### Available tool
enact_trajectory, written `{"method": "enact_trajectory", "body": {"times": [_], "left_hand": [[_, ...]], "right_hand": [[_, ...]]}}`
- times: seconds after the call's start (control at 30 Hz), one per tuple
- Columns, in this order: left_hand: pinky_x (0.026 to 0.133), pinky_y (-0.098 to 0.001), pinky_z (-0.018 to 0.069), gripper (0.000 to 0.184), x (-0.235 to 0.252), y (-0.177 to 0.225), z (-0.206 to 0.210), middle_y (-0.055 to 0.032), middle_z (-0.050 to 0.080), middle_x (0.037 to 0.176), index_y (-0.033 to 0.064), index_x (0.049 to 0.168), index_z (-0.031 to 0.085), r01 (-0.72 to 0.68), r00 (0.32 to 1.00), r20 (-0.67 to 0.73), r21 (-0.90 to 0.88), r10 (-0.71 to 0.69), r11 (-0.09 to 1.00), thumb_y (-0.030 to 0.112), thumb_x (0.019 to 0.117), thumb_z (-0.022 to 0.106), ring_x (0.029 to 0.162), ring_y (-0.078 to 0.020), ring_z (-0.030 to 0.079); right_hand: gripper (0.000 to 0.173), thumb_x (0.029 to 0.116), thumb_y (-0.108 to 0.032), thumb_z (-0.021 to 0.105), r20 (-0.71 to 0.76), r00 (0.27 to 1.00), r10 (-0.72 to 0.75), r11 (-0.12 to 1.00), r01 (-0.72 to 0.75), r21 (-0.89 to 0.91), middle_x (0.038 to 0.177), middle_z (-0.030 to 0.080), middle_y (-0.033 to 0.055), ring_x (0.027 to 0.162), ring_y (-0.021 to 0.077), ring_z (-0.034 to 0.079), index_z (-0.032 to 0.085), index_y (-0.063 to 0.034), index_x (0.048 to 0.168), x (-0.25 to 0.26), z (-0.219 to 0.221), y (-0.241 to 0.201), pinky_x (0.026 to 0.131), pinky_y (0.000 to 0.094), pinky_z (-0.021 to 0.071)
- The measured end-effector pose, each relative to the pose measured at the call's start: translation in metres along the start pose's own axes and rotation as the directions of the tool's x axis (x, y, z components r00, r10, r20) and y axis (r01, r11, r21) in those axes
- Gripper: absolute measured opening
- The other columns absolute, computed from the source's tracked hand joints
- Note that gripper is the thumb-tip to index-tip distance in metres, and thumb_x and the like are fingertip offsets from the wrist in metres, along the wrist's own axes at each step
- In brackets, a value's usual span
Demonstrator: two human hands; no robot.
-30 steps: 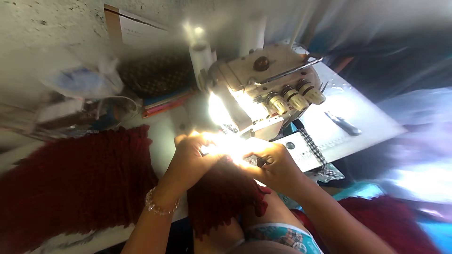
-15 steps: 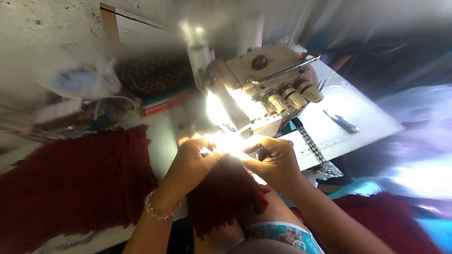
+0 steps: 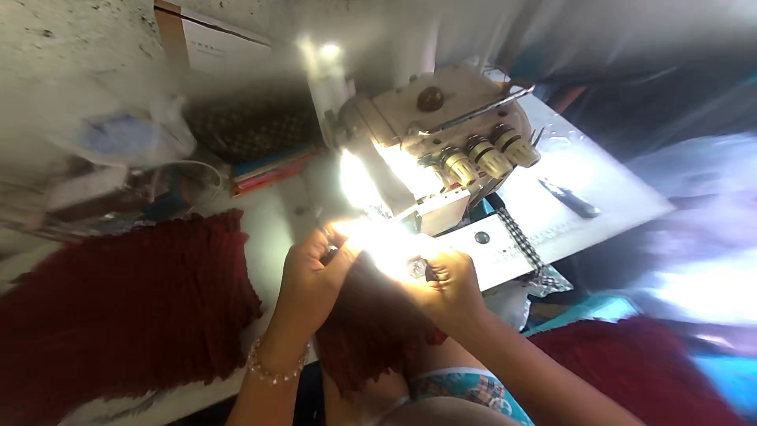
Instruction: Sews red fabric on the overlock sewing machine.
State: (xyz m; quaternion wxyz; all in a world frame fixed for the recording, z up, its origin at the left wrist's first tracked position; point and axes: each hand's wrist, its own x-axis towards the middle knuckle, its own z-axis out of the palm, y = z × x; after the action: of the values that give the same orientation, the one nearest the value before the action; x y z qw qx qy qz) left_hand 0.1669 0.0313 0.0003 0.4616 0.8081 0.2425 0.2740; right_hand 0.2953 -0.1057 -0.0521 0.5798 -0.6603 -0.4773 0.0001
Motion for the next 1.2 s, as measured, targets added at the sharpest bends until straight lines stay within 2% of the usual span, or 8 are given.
{"method": "enact_trajectory", "body": {"times": [0.13, 0.27, 0.33, 0.73, 0.87, 1.0, 1.1, 1.2], "left_hand": [[0.080, -0.0178, 0.0564, 0.011, -0.006, 0.000, 0.009, 0.0079, 0.072, 0.095, 0.0128, 0.103, 0.069, -0.047, 0.998, -0.052, -0.015, 0.046, 0.999, 0.015, 0.0996, 0.058, 0.090, 0.0004, 0.068], [0.077, -0.0163, 0.0554, 0.013, -0.009, -0.005, 0.020, 0.0080, 0.069, 0.094, 0.0109, 0.108, 0.064, -0.122, 0.989, -0.083, 0.006, 0.122, 0.993, 0.017, 0.1035, 0.053, 0.086, 0.0026, 0.066], [0.073, -0.0148, 0.0539, 0.015, -0.009, -0.009, 0.023, 0.0063, 0.066, 0.092, 0.0081, 0.109, 0.061, -0.171, 0.979, -0.105, 0.060, 0.176, 0.984, 0.017, 0.1051, 0.050, 0.081, 0.0032, 0.064], [0.081, -0.0166, 0.0543, 0.008, -0.015, -0.012, 0.025, 0.0072, 0.067, 0.094, 0.0090, 0.105, 0.059, -0.138, 0.973, -0.185, 0.013, 0.139, 0.990, 0.013, 0.1023, 0.053, 0.088, 0.0034, 0.064], [0.081, -0.0173, 0.0542, 0.011, -0.026, -0.015, 0.019, 0.0061, 0.067, 0.096, 0.0085, 0.107, 0.062, -0.149, 0.964, -0.210, 0.088, 0.164, 0.985, 0.017, 0.1035, 0.054, 0.089, 0.0029, 0.064], [0.088, -0.0226, 0.0506, 0.018, -0.049, -0.008, -0.014, 0.0038, 0.069, 0.100, 0.0136, 0.107, 0.067, -0.230, 0.920, -0.212, 0.387, 0.328, 0.893, 0.027, 0.1054, 0.056, 0.097, -0.0023, 0.063], [0.086, -0.0244, 0.0453, 0.020, -0.042, 0.013, -0.046, 0.0018, 0.068, 0.099, 0.0157, 0.107, 0.067, -0.288, 0.893, -0.141, 0.550, 0.427, 0.784, 0.034, 0.1053, 0.057, 0.095, -0.0054, 0.060], [0.084, -0.0268, 0.0429, 0.020, -0.016, 0.025, -0.045, 0.0010, 0.067, 0.096, 0.0132, 0.106, 0.067, -0.354, 0.900, -0.021, 0.546, 0.435, 0.759, 0.030, 0.1047, 0.056, 0.091, -0.0071, 0.058]], "right_hand": [[0.014, 0.0912, -0.022, 0.070, 0.069, 0.997, 0.045, 0.985, -0.055, 0.163, 0.098, 0.074, -0.0004, 0.077, -0.0080, 0.058, 0.075, -0.0107, 0.086, 0.004, -0.001, -0.003, 0.065, 0.0092, 0.0457], [0.008, 0.0906, -0.016, 0.070, 0.288, 0.930, 0.228, 0.847, -0.335, 0.412, 0.075, 0.063, -0.0121, 0.064, -0.0107, 0.053, 0.069, -0.0136, 0.083, 0.015, -0.007, -0.009, 0.057, 0.0073, 0.0430], [0.009, 0.0886, -0.012, 0.072, 0.288, 0.915, 0.284, 0.803, -0.391, 0.450, 0.071, 0.062, -0.0125, 0.061, -0.0086, 0.054, 0.067, -0.0151, 0.081, 0.018, -0.010, -0.011, 0.055, 0.0085, 0.0443], [0.008, 0.0841, -0.015, 0.073, 0.129, 0.972, 0.198, 0.937, -0.226, 0.265, 0.069, 0.062, -0.0143, 0.057, -0.0141, 0.047, 0.067, -0.0130, 0.079, 0.014, -0.011, -0.008, 0.052, 0.0048, 0.0374], [0.008, 0.0882, -0.016, 0.072, 0.203, 0.961, 0.190, 0.938, -0.239, 0.253, 0.077, 0.069, -0.0097, 0.066, -0.0107, 0.058, 0.075, -0.0088, 0.092, 0.012, -0.005, -0.008, 0.059, 0.0068, 0.0476], [0.010, 0.0910, -0.009, 0.070, 0.295, 0.946, 0.137, 0.843, -0.268, 0.467, 0.083, 0.074, -0.0033, 0.075, -0.0084, 0.065, 0.077, -0.0020, 0.094, 0.003, 0.019, -0.030, 0.071, 0.0109, 0.0547], [0.010, 0.0959, -0.005, 0.065, 0.355, 0.925, 0.135, 0.683, -0.346, 0.643, 0.084, 0.068, -0.0032, 0.072, -0.0071, 0.059, 0.072, 0.0017, 0.099, 0.006, 0.030, -0.053, 0.066, 0.0108, 0.0505], [0.010, 0.0953, -0.005, 0.066, 0.255, 0.944, 0.207, 0.708, -0.325, 0.627, 0.082, 0.070, -0.0053, 0.069, -0.0062, 0.060, 0.074, -0.0008, 0.098, 0.007, 0.022, -0.052, 0.063, 0.0119, 0.0515]]}}
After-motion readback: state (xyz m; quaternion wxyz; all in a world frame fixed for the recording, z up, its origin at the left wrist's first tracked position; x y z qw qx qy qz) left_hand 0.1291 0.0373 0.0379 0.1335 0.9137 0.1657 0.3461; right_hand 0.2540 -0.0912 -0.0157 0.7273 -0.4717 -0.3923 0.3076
